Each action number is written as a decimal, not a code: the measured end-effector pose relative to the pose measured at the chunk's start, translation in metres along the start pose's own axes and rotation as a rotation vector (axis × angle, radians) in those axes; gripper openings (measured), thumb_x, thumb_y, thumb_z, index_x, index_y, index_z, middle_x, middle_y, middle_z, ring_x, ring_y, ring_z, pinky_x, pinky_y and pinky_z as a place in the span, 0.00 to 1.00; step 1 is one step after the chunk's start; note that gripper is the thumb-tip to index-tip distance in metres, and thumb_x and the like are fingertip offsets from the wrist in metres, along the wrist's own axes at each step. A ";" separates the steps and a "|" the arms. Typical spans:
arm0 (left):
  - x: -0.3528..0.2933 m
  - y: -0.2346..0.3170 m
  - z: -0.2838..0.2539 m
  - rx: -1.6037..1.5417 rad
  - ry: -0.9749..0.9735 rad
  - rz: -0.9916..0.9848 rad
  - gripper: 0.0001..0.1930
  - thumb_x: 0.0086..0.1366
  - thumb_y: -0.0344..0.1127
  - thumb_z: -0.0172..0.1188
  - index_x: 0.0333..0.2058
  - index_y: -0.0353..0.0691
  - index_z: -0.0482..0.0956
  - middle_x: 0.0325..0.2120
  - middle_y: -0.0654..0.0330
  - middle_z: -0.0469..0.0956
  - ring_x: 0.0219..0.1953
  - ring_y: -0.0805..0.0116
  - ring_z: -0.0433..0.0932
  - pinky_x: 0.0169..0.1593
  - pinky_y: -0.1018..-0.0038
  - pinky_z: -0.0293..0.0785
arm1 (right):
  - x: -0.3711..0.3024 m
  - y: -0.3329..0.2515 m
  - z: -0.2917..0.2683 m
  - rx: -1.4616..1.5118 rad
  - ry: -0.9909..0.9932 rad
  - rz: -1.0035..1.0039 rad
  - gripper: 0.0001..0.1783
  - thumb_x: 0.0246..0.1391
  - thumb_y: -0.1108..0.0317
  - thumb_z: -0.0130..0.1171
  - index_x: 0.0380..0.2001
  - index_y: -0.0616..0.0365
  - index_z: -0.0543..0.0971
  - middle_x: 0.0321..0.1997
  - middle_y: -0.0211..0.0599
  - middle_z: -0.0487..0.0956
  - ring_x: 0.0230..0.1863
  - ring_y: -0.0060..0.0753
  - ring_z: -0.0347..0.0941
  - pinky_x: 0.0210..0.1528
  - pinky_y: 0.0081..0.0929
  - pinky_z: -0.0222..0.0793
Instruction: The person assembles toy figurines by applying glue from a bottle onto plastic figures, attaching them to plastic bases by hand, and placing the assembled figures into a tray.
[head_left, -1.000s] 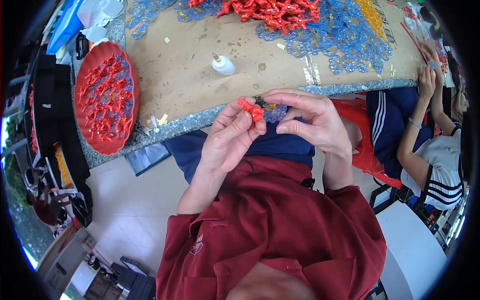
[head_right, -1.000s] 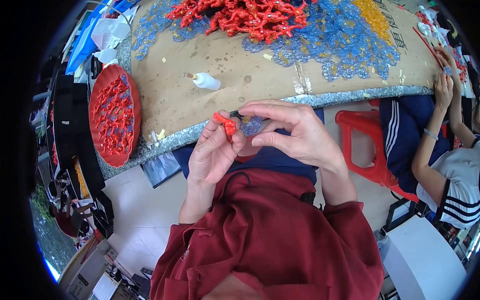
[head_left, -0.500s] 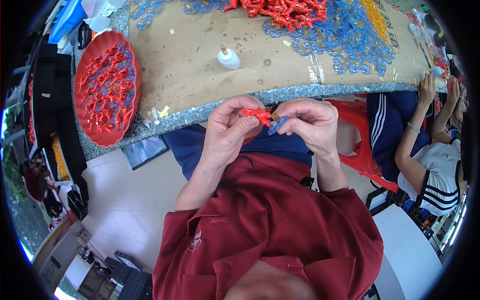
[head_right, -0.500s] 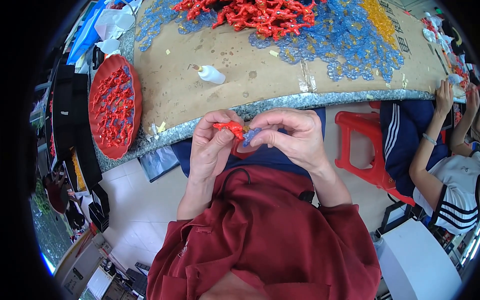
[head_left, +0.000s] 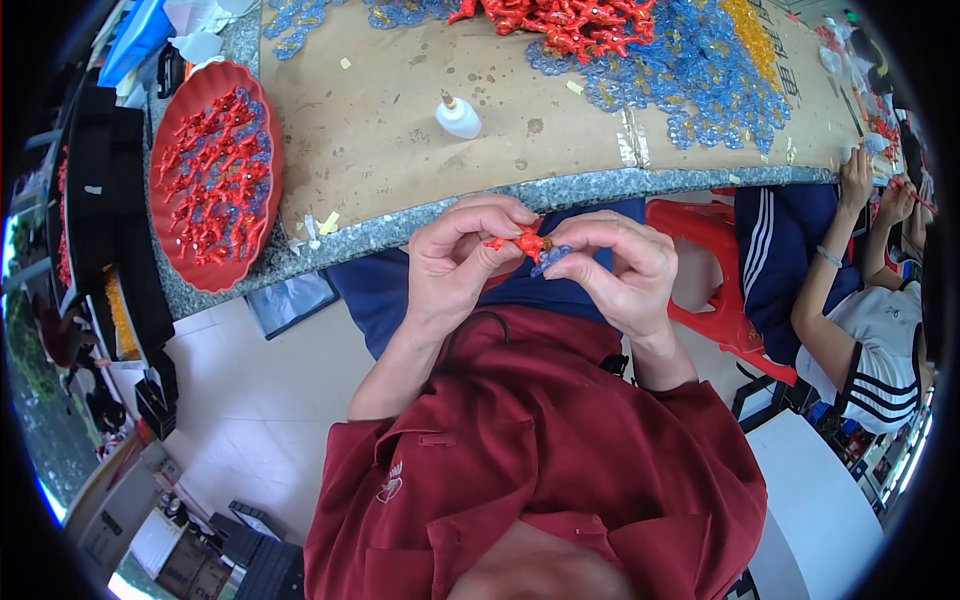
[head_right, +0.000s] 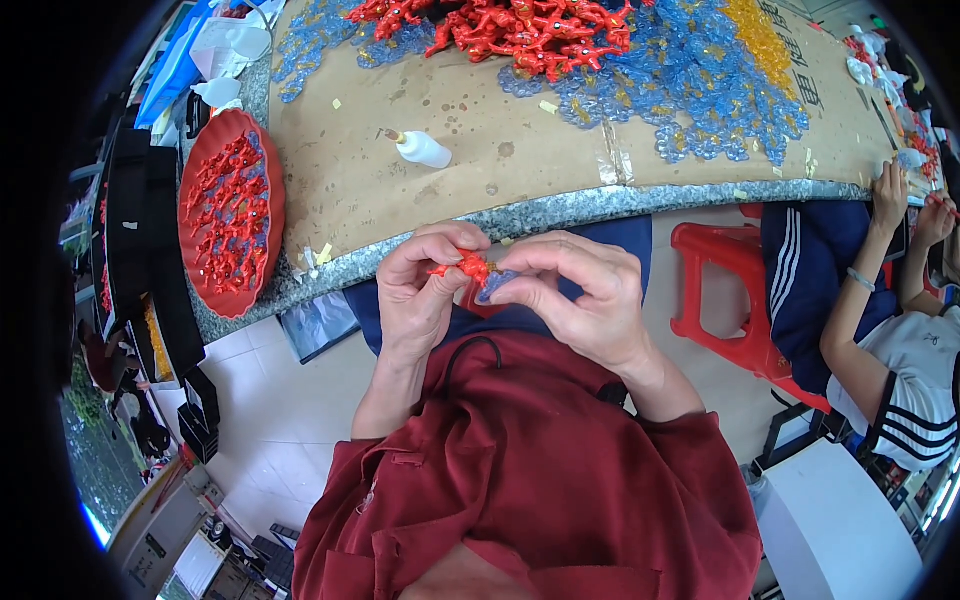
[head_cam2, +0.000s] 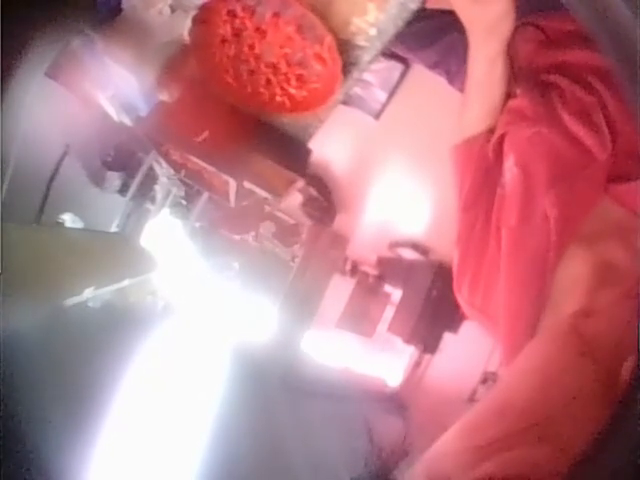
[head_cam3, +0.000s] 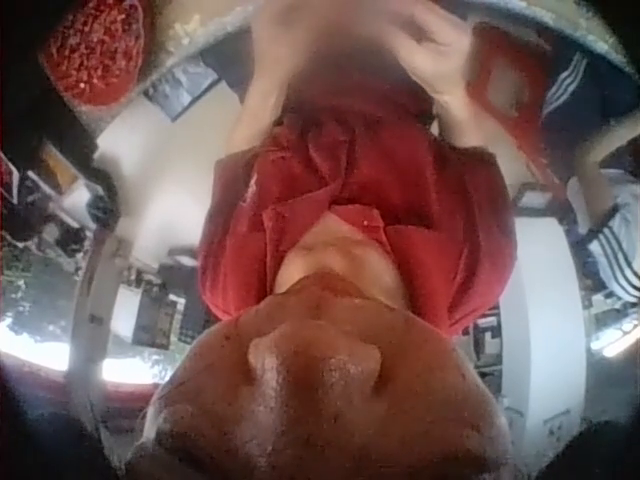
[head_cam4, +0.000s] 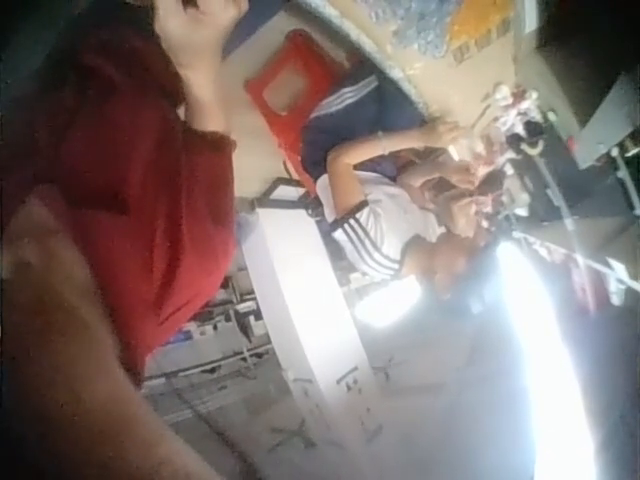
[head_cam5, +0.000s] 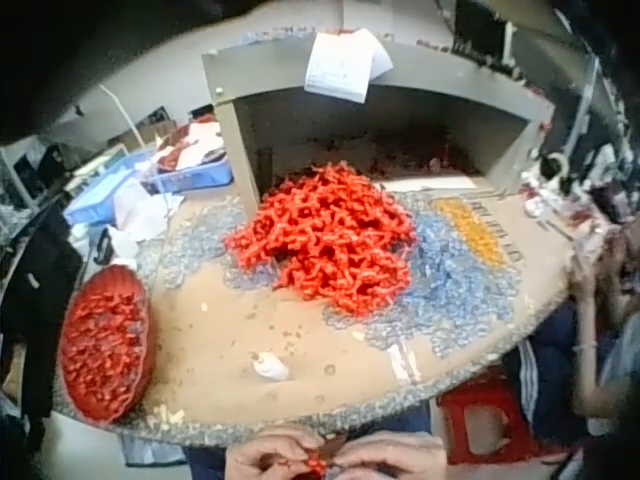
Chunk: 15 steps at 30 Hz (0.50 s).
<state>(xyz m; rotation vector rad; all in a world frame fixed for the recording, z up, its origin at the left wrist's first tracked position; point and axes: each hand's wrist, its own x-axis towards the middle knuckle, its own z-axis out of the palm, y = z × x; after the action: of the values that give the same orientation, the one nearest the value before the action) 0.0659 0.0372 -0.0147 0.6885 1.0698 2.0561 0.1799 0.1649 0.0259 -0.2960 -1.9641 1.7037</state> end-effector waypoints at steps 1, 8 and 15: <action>0.001 0.001 -0.001 0.002 -0.003 0.000 0.09 0.51 0.20 0.60 0.32 0.34 0.75 0.37 0.54 0.73 0.41 0.68 0.73 0.46 0.75 0.70 | 0.001 -0.002 0.000 -0.094 -0.006 -0.066 0.10 0.37 0.79 0.65 0.27 0.67 0.76 0.28 0.43 0.78 0.27 0.28 0.76 0.26 0.18 0.70; 0.003 0.004 -0.007 -0.105 -0.081 0.022 0.10 0.45 0.20 0.63 0.28 0.34 0.76 0.35 0.53 0.77 0.44 0.56 0.73 0.46 0.65 0.71 | 0.002 -0.002 0.012 -0.169 0.017 -0.259 0.13 0.32 0.75 0.67 0.26 0.62 0.77 0.26 0.39 0.77 0.27 0.34 0.75 0.27 0.24 0.69; 0.008 0.013 -0.015 0.168 -0.170 0.063 0.07 0.41 0.18 0.59 0.23 0.33 0.77 0.29 0.53 0.78 0.40 0.55 0.75 0.41 0.65 0.73 | -0.002 0.000 0.011 -0.230 -0.026 -0.347 0.13 0.32 0.74 0.67 0.26 0.64 0.76 0.25 0.40 0.77 0.26 0.37 0.75 0.28 0.26 0.71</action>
<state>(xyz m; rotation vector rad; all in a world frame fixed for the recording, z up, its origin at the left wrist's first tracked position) 0.0459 0.0316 -0.0101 0.9750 1.1428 1.9352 0.1754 0.1547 0.0244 -0.0091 -2.0895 1.2727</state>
